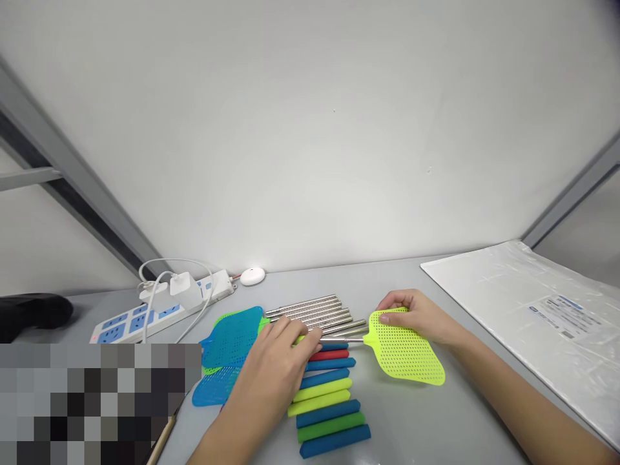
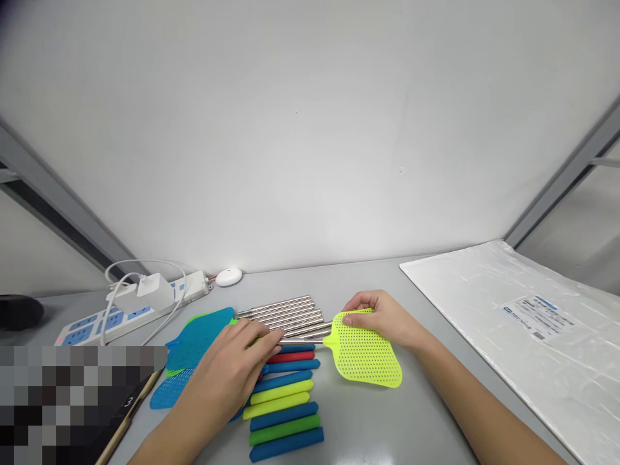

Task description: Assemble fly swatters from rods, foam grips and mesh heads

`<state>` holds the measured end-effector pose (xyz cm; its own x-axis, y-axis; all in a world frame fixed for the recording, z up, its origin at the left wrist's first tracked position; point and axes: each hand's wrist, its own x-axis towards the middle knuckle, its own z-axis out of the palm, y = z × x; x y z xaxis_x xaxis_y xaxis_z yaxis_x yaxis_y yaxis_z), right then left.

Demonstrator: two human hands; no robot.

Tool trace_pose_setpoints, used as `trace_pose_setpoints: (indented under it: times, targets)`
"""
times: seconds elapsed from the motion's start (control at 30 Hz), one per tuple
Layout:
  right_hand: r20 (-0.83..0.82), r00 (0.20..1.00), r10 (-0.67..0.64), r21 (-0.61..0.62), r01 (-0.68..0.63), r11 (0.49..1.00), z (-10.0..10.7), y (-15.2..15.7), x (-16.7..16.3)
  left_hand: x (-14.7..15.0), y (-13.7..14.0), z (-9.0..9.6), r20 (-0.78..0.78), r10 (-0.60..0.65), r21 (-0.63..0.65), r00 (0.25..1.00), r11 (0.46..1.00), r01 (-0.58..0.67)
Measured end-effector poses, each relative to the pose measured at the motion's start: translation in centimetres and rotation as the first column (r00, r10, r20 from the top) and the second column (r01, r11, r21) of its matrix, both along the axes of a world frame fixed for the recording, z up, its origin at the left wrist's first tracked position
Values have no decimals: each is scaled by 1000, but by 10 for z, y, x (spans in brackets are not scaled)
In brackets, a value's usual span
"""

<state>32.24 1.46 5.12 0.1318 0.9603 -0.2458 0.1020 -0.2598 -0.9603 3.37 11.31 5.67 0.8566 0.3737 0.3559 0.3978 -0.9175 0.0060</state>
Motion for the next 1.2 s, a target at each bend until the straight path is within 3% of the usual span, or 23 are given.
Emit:
trace_pose_setpoints:
  times: [0.3, 0.63, 0.9, 1.07, 1.2]
  targets:
    - [36, 999, -28, -21, 29, 999, 4, -4, -3, 4, -10, -8, 27, -14, 105, 1000, 994, 11]
    - [105, 989, -100, 19, 99, 995, 11, -12, -10, 13, -27, -4, 140, 20, 88, 990, 996, -33]
    - [201, 974, -106, 9, 107, 994, 8, -11, -10, 13, -25, -4, 116, 36, 95, 993, 994, -47]
    - [42, 971, -234, 51, 232, 971, 10, -8, -20, 5, -16, 3, 75, 46, 87, 996, 995, -52]
    - [-260, 875, -409, 9, 426, 905, 20, -8, -13, 0, -14, 8, 151, 98, 106, 984, 988, -115]
